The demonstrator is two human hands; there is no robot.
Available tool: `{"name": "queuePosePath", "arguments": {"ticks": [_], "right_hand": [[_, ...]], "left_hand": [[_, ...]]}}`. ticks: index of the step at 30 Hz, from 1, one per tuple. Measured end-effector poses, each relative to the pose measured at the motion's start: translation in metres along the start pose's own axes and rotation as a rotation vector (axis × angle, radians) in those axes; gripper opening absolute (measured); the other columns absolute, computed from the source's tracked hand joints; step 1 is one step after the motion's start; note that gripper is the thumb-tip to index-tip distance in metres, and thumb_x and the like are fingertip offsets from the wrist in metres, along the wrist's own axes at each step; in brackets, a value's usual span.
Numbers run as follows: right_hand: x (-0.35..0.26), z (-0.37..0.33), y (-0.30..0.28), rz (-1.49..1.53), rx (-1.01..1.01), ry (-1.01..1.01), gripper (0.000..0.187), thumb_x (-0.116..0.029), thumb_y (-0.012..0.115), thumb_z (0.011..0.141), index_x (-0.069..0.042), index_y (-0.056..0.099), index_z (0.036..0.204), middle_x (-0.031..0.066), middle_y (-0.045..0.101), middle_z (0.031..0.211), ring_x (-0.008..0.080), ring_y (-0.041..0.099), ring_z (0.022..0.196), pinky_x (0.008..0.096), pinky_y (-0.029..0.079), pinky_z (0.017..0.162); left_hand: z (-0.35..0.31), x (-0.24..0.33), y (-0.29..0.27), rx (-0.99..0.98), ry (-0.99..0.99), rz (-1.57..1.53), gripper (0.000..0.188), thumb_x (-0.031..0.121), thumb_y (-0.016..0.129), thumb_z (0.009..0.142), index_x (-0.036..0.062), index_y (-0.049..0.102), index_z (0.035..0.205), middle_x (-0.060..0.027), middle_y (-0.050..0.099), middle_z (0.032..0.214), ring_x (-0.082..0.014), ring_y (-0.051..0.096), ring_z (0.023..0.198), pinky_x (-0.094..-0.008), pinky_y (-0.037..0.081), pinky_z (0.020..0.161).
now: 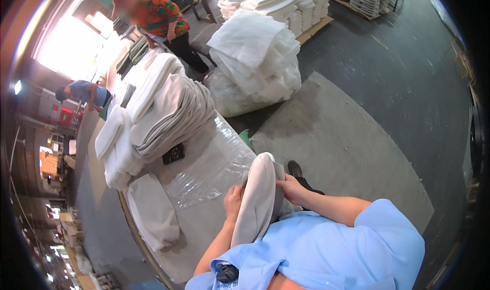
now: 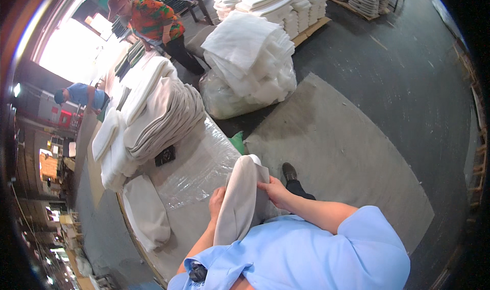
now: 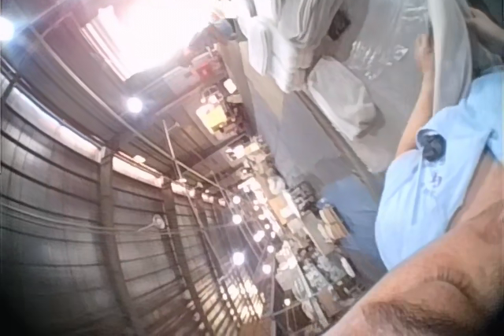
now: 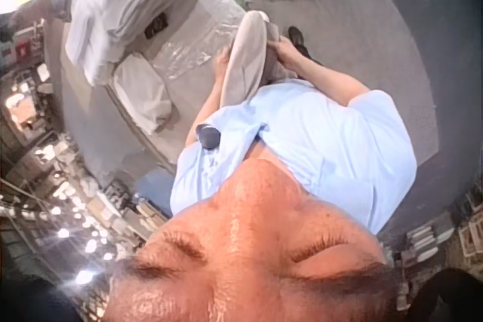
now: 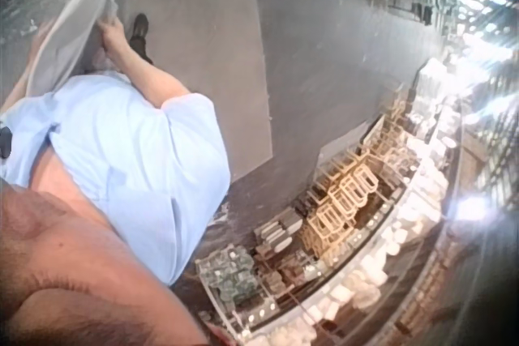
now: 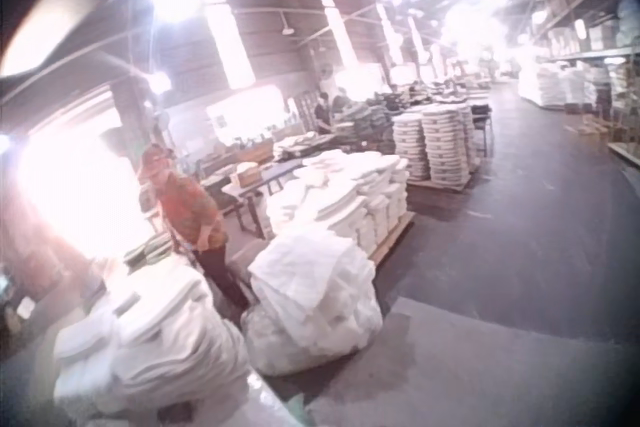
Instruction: The person inserts cylindrical foam pieces into fabric covers at a work table in a warehouse. They repeatedly pick up foam, align it with a cover, slide it in, and place the finished item on a stack. Other workers are visible nearby handling similar materials.
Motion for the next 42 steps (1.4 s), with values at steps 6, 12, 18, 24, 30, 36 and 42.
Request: {"name": "queuePosePath", "arguments": {"ticks": [6,12,18,24,30,36,42], "right_hand": [[-0.005,-0.005,-0.033,-0.301,-0.123,-0.168,0.034,-0.012,0.075,0.101,-0.008,0.067,0.134,0.0039,0.073,0.126,0.0168,0.066,0.113,0.0373,0.054,0.099],[-0.078,0.008,-0.061,-0.613,-0.070,-0.093,0.026,-0.018,0.074,0.100,-0.007,0.070,0.123,0.0005,0.072,0.101,0.0118,0.064,0.083,0.0290,0.052,0.072],[-0.170,0.043,0.012,-0.895,-0.161,-0.112,0.025,-0.025,0.071,0.101,-0.003,0.076,0.112,0.0027,0.072,0.089,0.0127,0.065,0.082,0.0303,0.052,0.071],[-0.173,0.041,0.052,-1.449,-0.394,-0.144,0.028,-0.028,0.074,0.095,-0.003,0.081,0.106,0.0122,0.079,0.099,0.0243,0.072,0.090,0.0382,0.056,0.084],[-0.170,0.025,0.047,-1.586,-0.588,-0.257,0.026,-0.031,0.073,0.097,-0.007,0.080,0.105,0.0133,0.071,0.100,0.0326,0.069,0.096,0.0422,0.054,0.086],[-0.168,0.051,0.065,-1.733,-0.658,-0.079,0.027,-0.029,0.068,0.101,-0.009,0.078,0.115,0.0137,0.078,0.112,0.0295,0.073,0.101,0.0418,0.056,0.090],[-0.143,0.078,0.086,-1.756,-1.047,0.267,0.032,-0.019,0.064,0.103,-0.020,0.074,0.133,0.0029,0.072,0.105,0.0162,0.064,0.091,0.0363,0.056,0.077]], "left_hand": [[-0.016,0.012,-0.002,0.096,-0.114,-0.078,0.012,0.019,0.066,0.102,0.0083,0.071,0.099,-0.0162,0.073,0.088,-0.0393,0.071,0.080,-0.0504,0.056,0.072],[-0.013,0.010,0.012,-0.197,-0.341,-0.343,0.027,0.029,0.068,0.103,0.0023,0.072,0.096,-0.0168,0.073,0.083,-0.0302,0.066,0.068,-0.0418,0.051,0.067],[0.023,0.013,0.025,-0.537,-0.772,-0.901,0.037,0.036,0.074,0.101,0.0006,0.076,0.112,-0.0032,0.075,0.096,-0.0107,0.065,0.085,-0.0327,0.053,0.075],[0.030,0.031,0.030,-0.458,-0.556,-0.516,0.033,0.030,0.078,0.095,0.0046,0.073,0.115,-0.0097,0.079,0.102,-0.0230,0.075,0.087,-0.0381,0.057,0.075],[0.013,0.068,0.016,0.056,-0.102,-0.112,0.023,0.013,0.077,0.081,0.0066,0.055,0.079,-0.0133,0.065,0.078,-0.0374,0.067,0.074,-0.0501,0.053,0.066],[0.015,0.060,0.025,0.141,0.058,-0.055,0.016,0.009,0.072,0.073,0.0095,0.058,0.080,-0.0108,0.061,0.075,-0.0338,0.065,0.072,-0.0479,0.052,0.065],[0.017,0.062,0.019,0.154,0.135,-0.031,0.016,0.013,0.073,0.080,0.0119,0.058,0.081,-0.0089,0.061,0.075,-0.0317,0.067,0.072,-0.0470,0.053,0.064]]}}
Point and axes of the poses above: each hand's wrist, its own z-axis towards the middle knuckle, its own y-axis out of the palm, x = y × z, the point moved 4 cm from there along z, towards the middle knuckle
